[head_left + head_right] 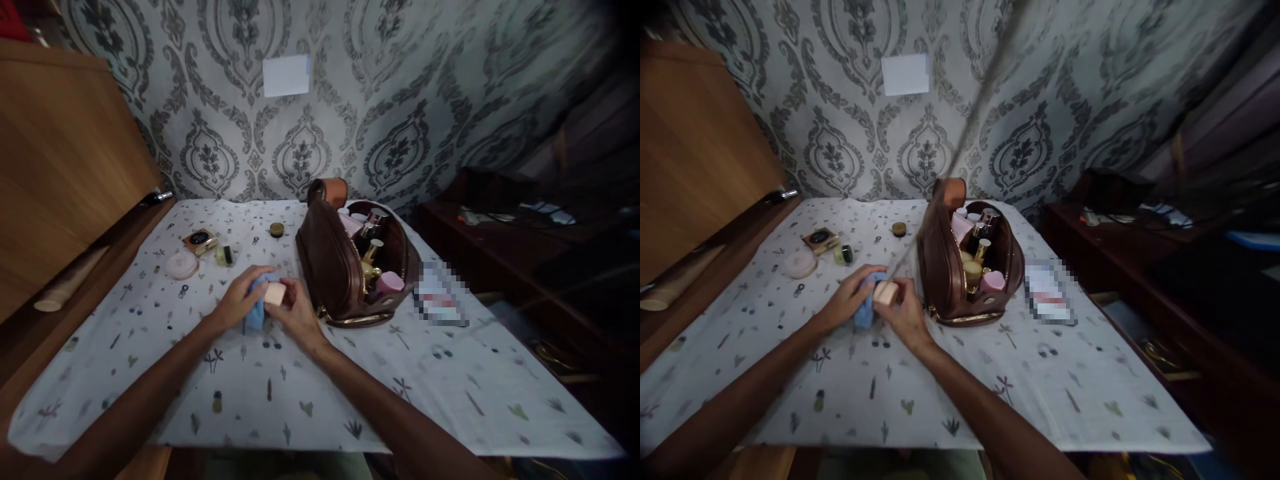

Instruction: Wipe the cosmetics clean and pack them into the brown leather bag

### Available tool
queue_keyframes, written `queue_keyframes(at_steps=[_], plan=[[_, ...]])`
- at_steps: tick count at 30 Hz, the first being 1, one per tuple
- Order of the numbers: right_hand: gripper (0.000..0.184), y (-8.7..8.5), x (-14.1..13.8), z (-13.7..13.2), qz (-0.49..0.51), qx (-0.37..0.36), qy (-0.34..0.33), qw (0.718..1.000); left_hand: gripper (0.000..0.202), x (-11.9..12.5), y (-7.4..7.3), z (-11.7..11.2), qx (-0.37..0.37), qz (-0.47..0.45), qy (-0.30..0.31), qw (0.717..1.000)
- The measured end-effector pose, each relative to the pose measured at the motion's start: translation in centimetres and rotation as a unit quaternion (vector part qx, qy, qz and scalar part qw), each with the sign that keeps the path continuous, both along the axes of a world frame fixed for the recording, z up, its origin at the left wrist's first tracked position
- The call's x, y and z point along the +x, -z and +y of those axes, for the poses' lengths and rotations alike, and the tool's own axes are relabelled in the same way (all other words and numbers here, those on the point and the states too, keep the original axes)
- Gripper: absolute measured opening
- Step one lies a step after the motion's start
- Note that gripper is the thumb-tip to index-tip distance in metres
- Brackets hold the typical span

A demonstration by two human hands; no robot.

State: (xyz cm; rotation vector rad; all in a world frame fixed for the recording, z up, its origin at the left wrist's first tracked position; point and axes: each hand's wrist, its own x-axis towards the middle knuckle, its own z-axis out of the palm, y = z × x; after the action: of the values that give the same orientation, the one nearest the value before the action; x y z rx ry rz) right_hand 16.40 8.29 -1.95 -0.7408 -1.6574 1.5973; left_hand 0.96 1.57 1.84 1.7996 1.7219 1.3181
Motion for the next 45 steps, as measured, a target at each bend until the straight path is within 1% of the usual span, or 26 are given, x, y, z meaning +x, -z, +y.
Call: queue_keyframes(at_steps=[1,3,5,7,10,12,14,16,20,26,28,30,32,34,36,37,38,39,40,42,44,45], plan=[[0.057,0.0,0.0,0.1,0.029,-0.032,-0.014,0.999,0.038,0.4,0.0,-0.1,-0.002,0.026,0.016,1.0],[0.054,-0.1,0.0,0.3,0.067,-0.071,-0.045,0.994,0.035,0.9,0.0,-0.3,-0.001,0.06,0.014,0.998],[0.054,-0.3,0.0,0.3,0.075,-0.066,-0.063,0.993,0.032,1.1,-0.1,-0.4,0.008,0.07,-0.007,0.997],[0.054,-0.5,0.2,0.1,0.066,-0.02,-0.065,0.995,0.033,1.2,-0.5,-0.5,0.008,0.059,-0.026,0.998],[0.053,-0.7,0.7,-0.2,0.032,0.079,-0.059,0.995,0.034,1.1,-0.9,-0.6,-0.024,0.01,-0.049,0.998],[0.053,-0.9,1.1,-0.2,0.003,0.153,-0.059,0.986,0.034,1.0,-0.9,-0.4,-0.047,-0.034,-0.056,0.997],[0.054,-1.1,1.4,-0.1,-0.019,0.211,-0.061,0.975,0.035,0.8,-0.8,-0.2,-0.061,-0.075,-0.065,0.993],[0.054,-1.3,1.6,-0.1,-0.032,0.235,-0.061,0.969,0.037,0.7,-0.8,0.0,-0.066,-0.108,-0.078,0.989],[0.055,-1.5,1.5,-0.1,-0.045,0.232,-0.053,0.97,0.037,0.9,-0.9,-0.1,-0.05,-0.116,-0.1,0.987],[0.053,-1.9,1.6,-0.8,-0.039,0.196,-0.039,0.979,0.034,1.8,-1.4,-1.0,-0.028,-0.037,-0.112,0.993],[0.052,-2.2,1.7,-0.9,-0.032,0.19,-0.039,0.981,0.034,1.8,-1.5,-1.2,-0.024,-0.007,-0.113,0.993],[0.054,-2.5,1.8,-0.9,-0.018,0.164,-0.036,0.986,0.032,1.6,-1.4,-1.3,-0.011,0.023,-0.106,0.994],[0.056,-2.8,1.7,-0.8,0.015,0.099,-0.029,0.994,0.03,1.3,-1.2,-1.3,0.029,0.068,-0.093,0.993],[0.055,-2.9,1.5,-0.5,0.064,0.005,-0.029,0.998,0.034,1.0,-0.8,-1.2,0.079,0.117,-0.076,0.987],[0.056,-2.8,1.2,-0.3,0.107,-0.087,-0.048,0.989,0.037,0.7,-0.5,-1.2,0.108,0.154,-0.062,0.98],[0.056,-2.7,1.1,-0.2,0.122,-0.12,-0.06,0.983,0.037,0.6,-0.4,-1.2,0.11,0.164,-0.061,0.978],[0.057,-2.6,1.0,-0.2,0.128,-0.137,-0.07,0.98,0.036,0.6,-0.4,-1.2,0.106,0.169,-0.063,0.978],[0.056,-2.5,1.0,-0.2,0.129,-0.134,-0.073,0.98,0.035,0.6,-0.5,-1.2,0.097,0.166,-0.068,0.979],[0.055,-2.5,1.0,-0.3,0.121,-0.111,-0.068,0.984,0.034,0.8,-0.6,-1.2,0.083,0.155,-0.075,0.982],[0.053,-2.6,1.4,-0.5,0.085,-0.018,-0.04,0.995,0.035,1.3,-1.1,-1.1,0.041,0.109,-0.087,0.989],[0.054,-2.8,1.8,-0.7,0.042,0.086,-0.012,0.995,0.037,1.9,-1.6,-1.0,0.0,0.049,-0.089,0.995],[0.053,-2.9,2.0,-0.7,0.027,0.121,-0.004,0.992,0.037,2.2,-1.8,-1.0,-0.011,0.026,-0.087,0.996]])
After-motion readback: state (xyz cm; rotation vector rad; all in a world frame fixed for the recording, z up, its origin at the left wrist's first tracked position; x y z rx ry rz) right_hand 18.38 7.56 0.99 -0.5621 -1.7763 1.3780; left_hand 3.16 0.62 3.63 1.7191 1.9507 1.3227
